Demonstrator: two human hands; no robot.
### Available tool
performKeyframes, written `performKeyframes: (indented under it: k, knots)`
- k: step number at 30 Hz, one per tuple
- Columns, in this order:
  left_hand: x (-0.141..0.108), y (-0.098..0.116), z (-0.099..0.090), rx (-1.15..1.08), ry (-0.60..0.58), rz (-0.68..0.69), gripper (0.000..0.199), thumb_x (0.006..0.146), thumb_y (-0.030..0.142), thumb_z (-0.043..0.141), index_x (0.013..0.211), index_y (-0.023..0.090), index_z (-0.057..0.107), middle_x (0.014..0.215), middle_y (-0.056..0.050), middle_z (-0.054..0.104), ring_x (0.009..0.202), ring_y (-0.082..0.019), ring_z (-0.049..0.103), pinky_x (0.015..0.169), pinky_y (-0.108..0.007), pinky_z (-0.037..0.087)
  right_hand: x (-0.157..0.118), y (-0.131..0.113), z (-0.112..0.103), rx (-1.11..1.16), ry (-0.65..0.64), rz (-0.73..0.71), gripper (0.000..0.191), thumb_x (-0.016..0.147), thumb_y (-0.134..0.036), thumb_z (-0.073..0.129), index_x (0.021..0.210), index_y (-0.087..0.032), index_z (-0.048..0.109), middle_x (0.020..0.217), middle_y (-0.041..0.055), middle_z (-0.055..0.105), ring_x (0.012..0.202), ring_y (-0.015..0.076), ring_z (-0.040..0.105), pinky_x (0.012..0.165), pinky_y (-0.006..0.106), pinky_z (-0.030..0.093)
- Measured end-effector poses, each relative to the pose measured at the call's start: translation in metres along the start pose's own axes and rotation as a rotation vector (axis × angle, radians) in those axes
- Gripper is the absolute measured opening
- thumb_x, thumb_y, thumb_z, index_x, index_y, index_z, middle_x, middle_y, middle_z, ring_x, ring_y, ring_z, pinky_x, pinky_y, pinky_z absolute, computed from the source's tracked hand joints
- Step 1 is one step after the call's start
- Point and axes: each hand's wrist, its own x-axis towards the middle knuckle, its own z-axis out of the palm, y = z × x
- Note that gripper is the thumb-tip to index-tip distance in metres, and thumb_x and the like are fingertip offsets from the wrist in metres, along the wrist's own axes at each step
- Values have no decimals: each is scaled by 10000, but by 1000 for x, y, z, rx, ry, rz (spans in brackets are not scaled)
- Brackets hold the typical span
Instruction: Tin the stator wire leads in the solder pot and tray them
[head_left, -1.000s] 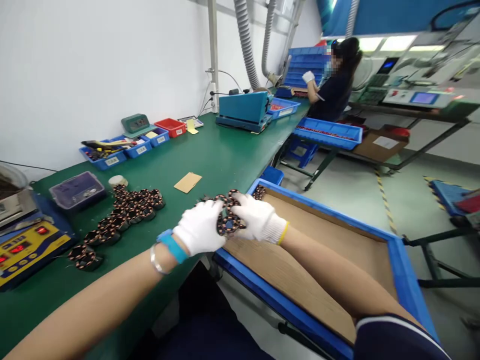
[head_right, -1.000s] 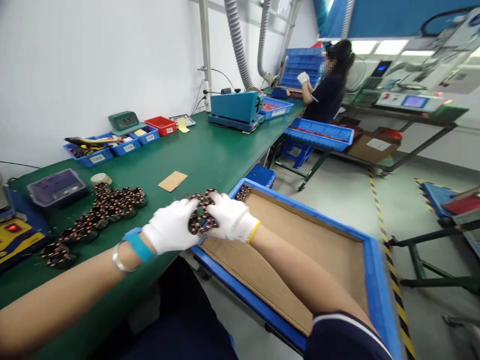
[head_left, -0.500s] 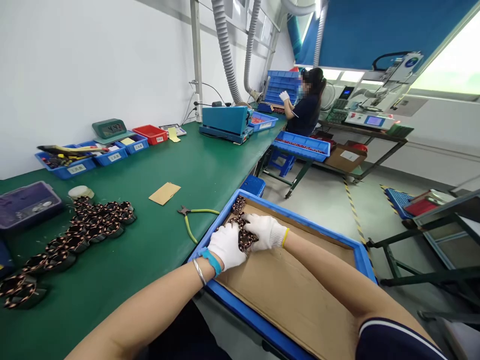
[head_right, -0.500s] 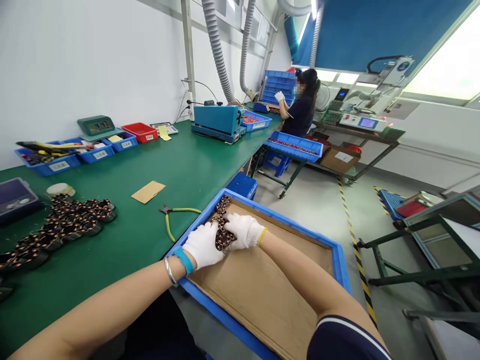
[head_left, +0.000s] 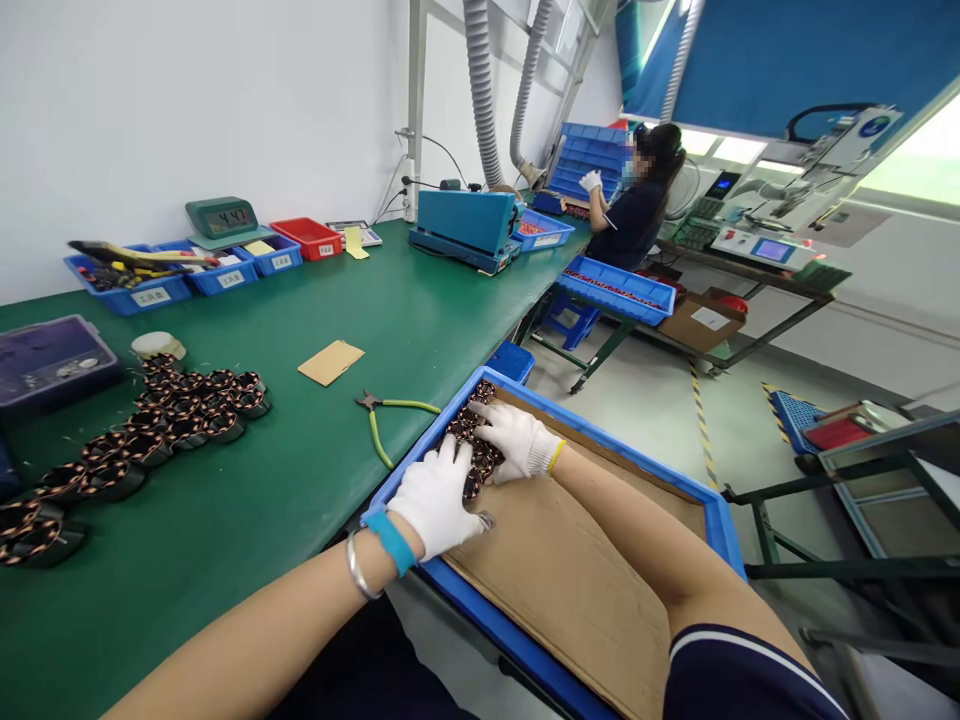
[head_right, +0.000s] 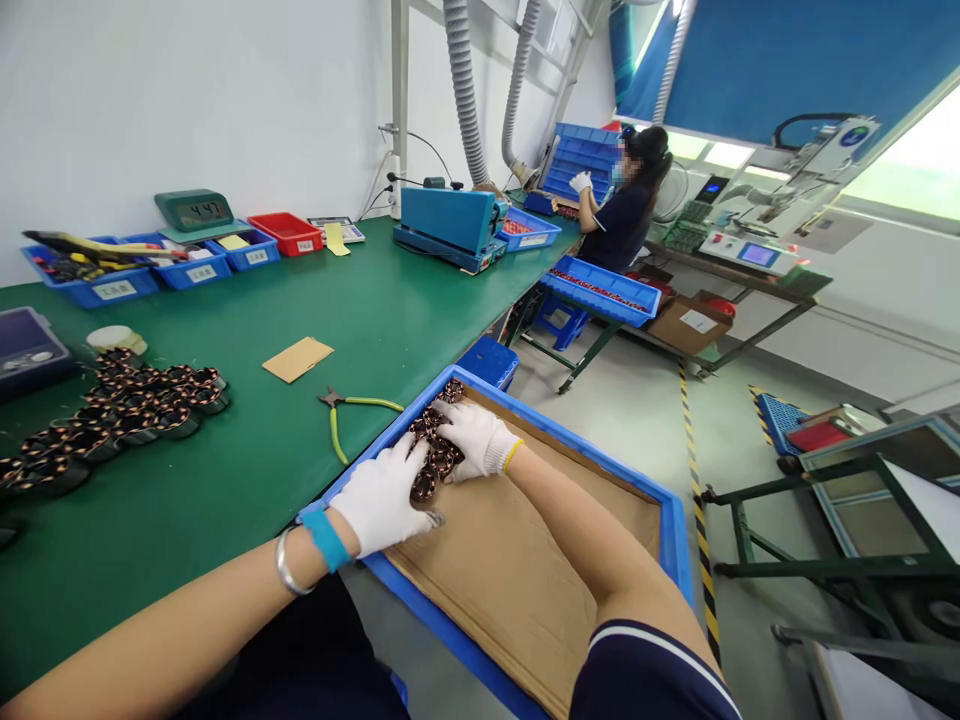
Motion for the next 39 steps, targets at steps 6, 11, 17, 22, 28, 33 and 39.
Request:
performKeyframes:
  k: [6, 11, 17, 22, 28, 33, 39]
  knots:
    - [-23, -18, -2, -57, -132, -130, 544, 714, 517, 613, 1135, 184, 525, 1044, -119, 648, 939, -325, 649, 797, -428, 515, -31, -30, -3, 143, 28, 550, 1075, 499, -568, 791, 1404, -163, 375, 1404, 188, 394, 1240, 375, 438, 992, 500, 417]
    - [-3, -22, 2, -141, -126, -38, 516, 663, 500, 649, 1059, 185, 545, 1093, -118, 645, 988, -314, 643, 830, -391, 513, -25, -53, 5, 208, -97, 759, 1006, 638, -570, 722, 1459, -191, 281, 1368, 165, 438, 1213, 357, 468, 973, 476, 433]
    - [-13, -21, -3, -138, -175, -22, 549, 716, 510, 608, 1136, 165, 531, 1145, -146, 632, 1008, -327, 642, 837, -404, 507, -19, -53, 11, 239, -10, 759, 921, 687, -548, 688, 1442, -196, 294, 1388, 150, 419, 1248, 321, 446, 1002, 451, 419]
    - [-35, -16, -4, -67, -155, -106, 425, 804, 497, 551, 1055, 154, 559, 1006, -140, 674, 902, -320, 670, 764, -419, 507, -37, -72, 11, 145, 192, 770, 908, 616, -484, 739, 1383, -155, 382, 1430, 186, 364, 1299, 347, 393, 1038, 471, 395]
    - [-43, -23, 5, -76, -134, 105, 433, 874, 554, 426, 1002, 179, 601, 942, -107, 676, 894, -305, 655, 807, -426, 484, -44, -120, 13, 346, -52, 726, 555, 738, -411, 634, 1247, -223, 515, 1079, 74, 648, 943, 243, 637, 847, 375, 514]
    - [-51, -26, 9, -101, -81, 109, 568, 848, 590, 467, 1177, 138, 562, 1113, -145, 630, 1046, -320, 581, 934, -455, 428, -7, -136, 26, 434, -21, 903, 482, 792, -321, 556, 1266, -270, 485, 1054, 29, 672, 991, 222, 639, 854, 356, 518]
    - [-55, -26, 11, -83, -36, 147, 530, 851, 580, 460, 1081, 125, 605, 995, -141, 645, 968, -321, 595, 900, -479, 429, 7, -133, 40, 509, 165, 724, 520, 741, -234, 565, 1256, -248, 502, 1220, 51, 601, 1087, 212, 598, 915, 353, 512]
